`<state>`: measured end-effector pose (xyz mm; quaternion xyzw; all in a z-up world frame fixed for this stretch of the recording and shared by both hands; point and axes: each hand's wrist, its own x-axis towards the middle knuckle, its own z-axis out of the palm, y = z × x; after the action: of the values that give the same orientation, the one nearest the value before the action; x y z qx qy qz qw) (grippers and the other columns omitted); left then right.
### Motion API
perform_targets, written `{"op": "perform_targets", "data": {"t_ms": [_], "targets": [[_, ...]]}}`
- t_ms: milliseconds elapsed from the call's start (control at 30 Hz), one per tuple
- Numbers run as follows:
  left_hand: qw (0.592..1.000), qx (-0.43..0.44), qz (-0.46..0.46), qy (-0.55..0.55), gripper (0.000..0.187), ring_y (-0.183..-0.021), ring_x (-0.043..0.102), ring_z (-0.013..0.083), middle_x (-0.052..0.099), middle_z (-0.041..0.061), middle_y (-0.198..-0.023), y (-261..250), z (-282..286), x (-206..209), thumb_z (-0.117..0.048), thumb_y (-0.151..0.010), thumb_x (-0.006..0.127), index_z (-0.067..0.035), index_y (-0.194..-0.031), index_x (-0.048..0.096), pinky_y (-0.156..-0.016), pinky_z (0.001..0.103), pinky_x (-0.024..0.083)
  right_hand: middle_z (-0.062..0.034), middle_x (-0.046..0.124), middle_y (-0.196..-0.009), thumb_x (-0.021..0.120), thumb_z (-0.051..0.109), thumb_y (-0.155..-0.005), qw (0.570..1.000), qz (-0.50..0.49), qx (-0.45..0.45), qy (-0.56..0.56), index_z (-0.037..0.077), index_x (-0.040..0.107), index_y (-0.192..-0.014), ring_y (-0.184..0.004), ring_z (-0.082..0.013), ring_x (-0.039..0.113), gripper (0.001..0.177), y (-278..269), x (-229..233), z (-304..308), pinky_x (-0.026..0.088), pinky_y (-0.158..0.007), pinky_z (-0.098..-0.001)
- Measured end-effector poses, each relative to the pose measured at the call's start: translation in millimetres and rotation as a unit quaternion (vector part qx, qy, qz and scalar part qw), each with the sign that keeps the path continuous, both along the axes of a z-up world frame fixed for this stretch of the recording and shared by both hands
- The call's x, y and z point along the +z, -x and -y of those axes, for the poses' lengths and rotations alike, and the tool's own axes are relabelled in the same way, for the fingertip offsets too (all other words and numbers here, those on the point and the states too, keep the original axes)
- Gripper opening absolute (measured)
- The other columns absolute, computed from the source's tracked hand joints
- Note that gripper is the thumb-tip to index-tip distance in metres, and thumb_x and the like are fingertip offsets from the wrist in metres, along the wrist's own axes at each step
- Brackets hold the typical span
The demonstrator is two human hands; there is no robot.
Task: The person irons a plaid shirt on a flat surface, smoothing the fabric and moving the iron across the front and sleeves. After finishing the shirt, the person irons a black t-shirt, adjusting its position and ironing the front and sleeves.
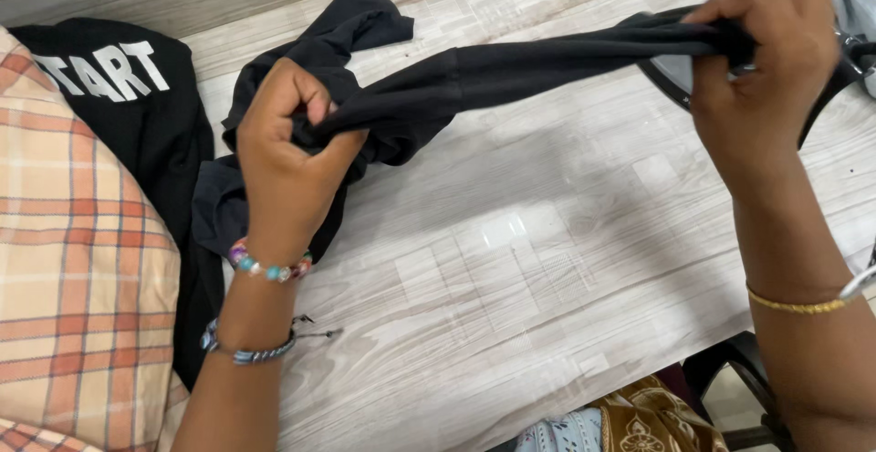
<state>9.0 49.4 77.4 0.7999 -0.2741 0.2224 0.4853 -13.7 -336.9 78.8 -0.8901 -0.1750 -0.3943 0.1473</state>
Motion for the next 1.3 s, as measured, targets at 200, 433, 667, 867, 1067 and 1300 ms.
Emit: {"op": "perform_targets", "data": {"t_ms": [200,433,667,867,1067,1300], "targets": [[0.886,-0.153,-0.206,-0.387,0.024,-0.07,0.064,0.0299,0.064,0.006,-0.073,51.9,-3.0,48.6,-0.011,-0.07,0.08,-0.01,-0.078,0.057,-0.062,0.042,0.049,-0.0069,0.071,-0.12,0.079,0.009,-0.07,0.929,-0.327,0.071,0.161,0.007,0.073,-0.109,-0.101,-0.0214,0.067,0.04,51.5,1.6,17.5,0.055,-0.084,-0.0385],[0.921,-0.193,-0.132,-0.313,0.034,-0.099,0.067,0.0278,0.069,0.008,-0.103,78.9,66.4,-15.0,-0.033,-0.086,0.076,-0.007,-0.107,0.068,-0.084,0.041,0.054,-0.0001,0.08,-0.122,0.066,0.037,-0.091,0.853,-0.515,-0.058,-0.067,0.019,0.074,-0.125,-0.109,-0.0184,0.072,0.039,70.2,-10.9,-14.0,0.06,-0.089,-0.0364],[0.933,-0.115,-0.032,-0.34,0.14,-0.145,0.027,0.0448,0.032,0.028,-0.155,47.9,83.9,-91.2,-0.082,-0.048,0.074,0.009,-0.148,0.036,-0.116,0.054,0.026,-0.021,0.023,-0.163,0.064,0.076,-0.072,0.918,-0.346,0.119,0.154,0.011,0.034,-0.155,-0.152,-0.041,0.019,0.11,34.0,-73.3,-38.3,0.015,-0.117,-0.0634],[0.918,-0.083,-0.021,-0.387,0.128,-0.152,0.019,0.044,0.023,0.03,-0.162,15.4,65.8,-106.0,-0.089,-0.07,0.058,0.006,-0.152,0.034,-0.121,0.055,0.015,-0.0208,0.015,-0.168,0.045,0.078,-0.085,0.93,-0.304,0.087,0.185,0.016,0.029,-0.16,-0.154,-0.0385,0.013,0.098,4.4,-97.5,-18.1,0.006,-0.116,-0.0689],[0.928,-0.078,0.031,-0.364,0.122,-0.156,0.016,0.0448,0.023,0.034,-0.163,56.5,83.3,-97.5,-0.085,-0.081,0.053,0.013,-0.152,0.033,-0.126,0.054,0.014,-0.016,0.017,-0.169,0.041,0.071,-0.09,0.928,-0.326,0.058,0.173,0.024,0.032,-0.158,-0.155,-0.0377,0.012,0.084,6.3,-97.8,-20.5,0.005,-0.117,-0.067],[0.897,-0.137,-0.043,-0.418,0.126,-0.151,0.006,0.0532,0.017,0.035,-0.162,138.2,123.2,-97.0,-0.086,-0.074,0.051,0.012,-0.149,0.03,-0.118,0.065,0.004,-0.0245,0.033,-0.171,0.053,0.06,-0.104,0.968,-0.182,-0.125,0.116,0.01,0.054,-0.155,-0.138,-0.0436,0.04,0.072,-26.1,-47.3,52.0,0.03,-0.117,-0.0638]]}}
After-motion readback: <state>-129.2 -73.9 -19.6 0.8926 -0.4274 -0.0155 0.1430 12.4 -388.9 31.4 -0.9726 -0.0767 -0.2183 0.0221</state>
